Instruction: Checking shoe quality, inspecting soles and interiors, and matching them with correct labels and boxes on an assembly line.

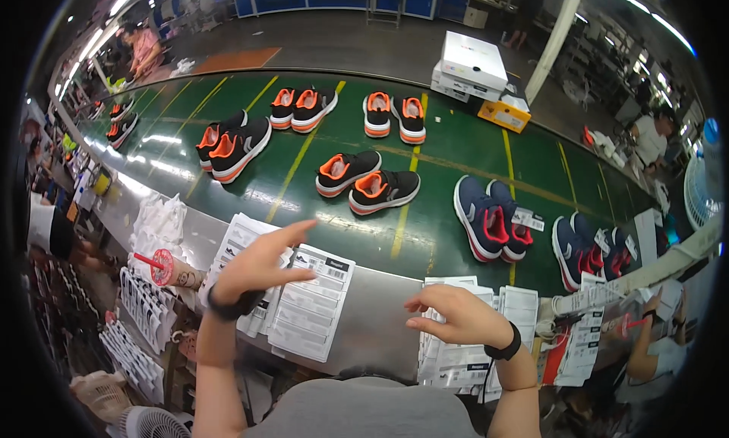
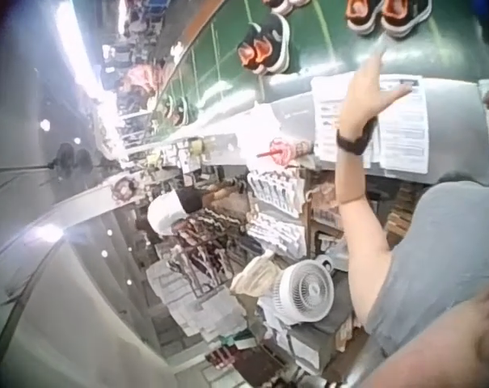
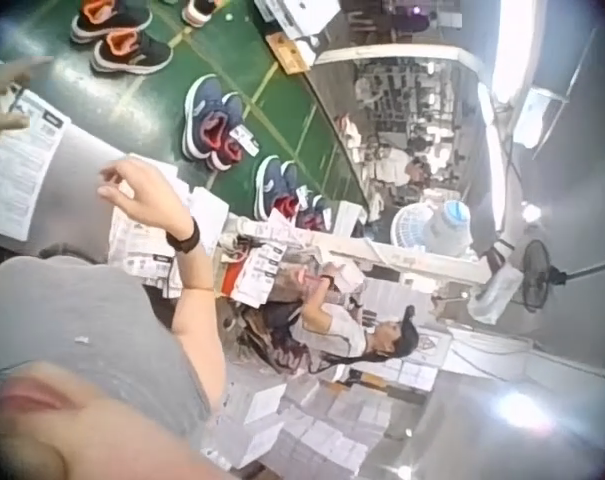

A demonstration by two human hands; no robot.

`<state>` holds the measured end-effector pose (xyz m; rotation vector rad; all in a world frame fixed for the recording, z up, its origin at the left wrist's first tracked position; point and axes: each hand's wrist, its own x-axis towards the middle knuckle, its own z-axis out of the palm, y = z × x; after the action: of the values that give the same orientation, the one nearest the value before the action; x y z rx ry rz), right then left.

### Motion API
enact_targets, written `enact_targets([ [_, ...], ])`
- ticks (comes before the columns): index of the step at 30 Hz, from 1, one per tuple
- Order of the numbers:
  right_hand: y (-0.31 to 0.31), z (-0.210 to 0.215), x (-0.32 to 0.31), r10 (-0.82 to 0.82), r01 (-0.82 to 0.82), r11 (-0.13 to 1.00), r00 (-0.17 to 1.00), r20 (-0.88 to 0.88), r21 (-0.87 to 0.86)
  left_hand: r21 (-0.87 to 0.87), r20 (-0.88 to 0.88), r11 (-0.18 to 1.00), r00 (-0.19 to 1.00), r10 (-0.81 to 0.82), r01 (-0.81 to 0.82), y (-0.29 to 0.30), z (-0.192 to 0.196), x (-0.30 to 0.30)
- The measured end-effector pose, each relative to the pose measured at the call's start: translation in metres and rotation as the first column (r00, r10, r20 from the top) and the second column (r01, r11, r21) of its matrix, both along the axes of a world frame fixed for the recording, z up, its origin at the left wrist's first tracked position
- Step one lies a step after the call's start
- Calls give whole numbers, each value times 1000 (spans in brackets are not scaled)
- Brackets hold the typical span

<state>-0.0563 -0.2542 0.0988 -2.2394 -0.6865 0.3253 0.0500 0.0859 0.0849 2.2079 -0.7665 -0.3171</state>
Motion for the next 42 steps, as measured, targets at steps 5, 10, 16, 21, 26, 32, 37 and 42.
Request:
enact_targets([
  [5,5,5,66,43,-46,998,995,-87,-31,367,430,917,903,-17,-158,-84,-117,118],
  [10,-16,-31,176,-91,83,988,994,-55,-129,423,386,834,903,189,-355,-98,-174,168],
  [16,-65,-98,321,-399,480,841,861,315,-248,580,351,704,906,238,-410,-33,-121,194],
  [21,-28,-123,417,-323,593,658,779,538,-464,487,199,727,872,448,-485,46,-169,227],
  [26,-14,-144,484,-404,512,614,858,319,-601,504,283,687,852,441,-523,16,-173,241],
  [32,-1,-153,445,-433,645,661,745,508,-383,416,374,714,821,430,-563,24,-182,239],
  [37,13,-166,396,-134,461,744,812,568,-484,578,229,642,855,465,-504,-10,-145,219],
  [42,29,-121,285,-226,316,893,931,286,-322,166,86,943,957,279,-290,-39,-113,153],
])
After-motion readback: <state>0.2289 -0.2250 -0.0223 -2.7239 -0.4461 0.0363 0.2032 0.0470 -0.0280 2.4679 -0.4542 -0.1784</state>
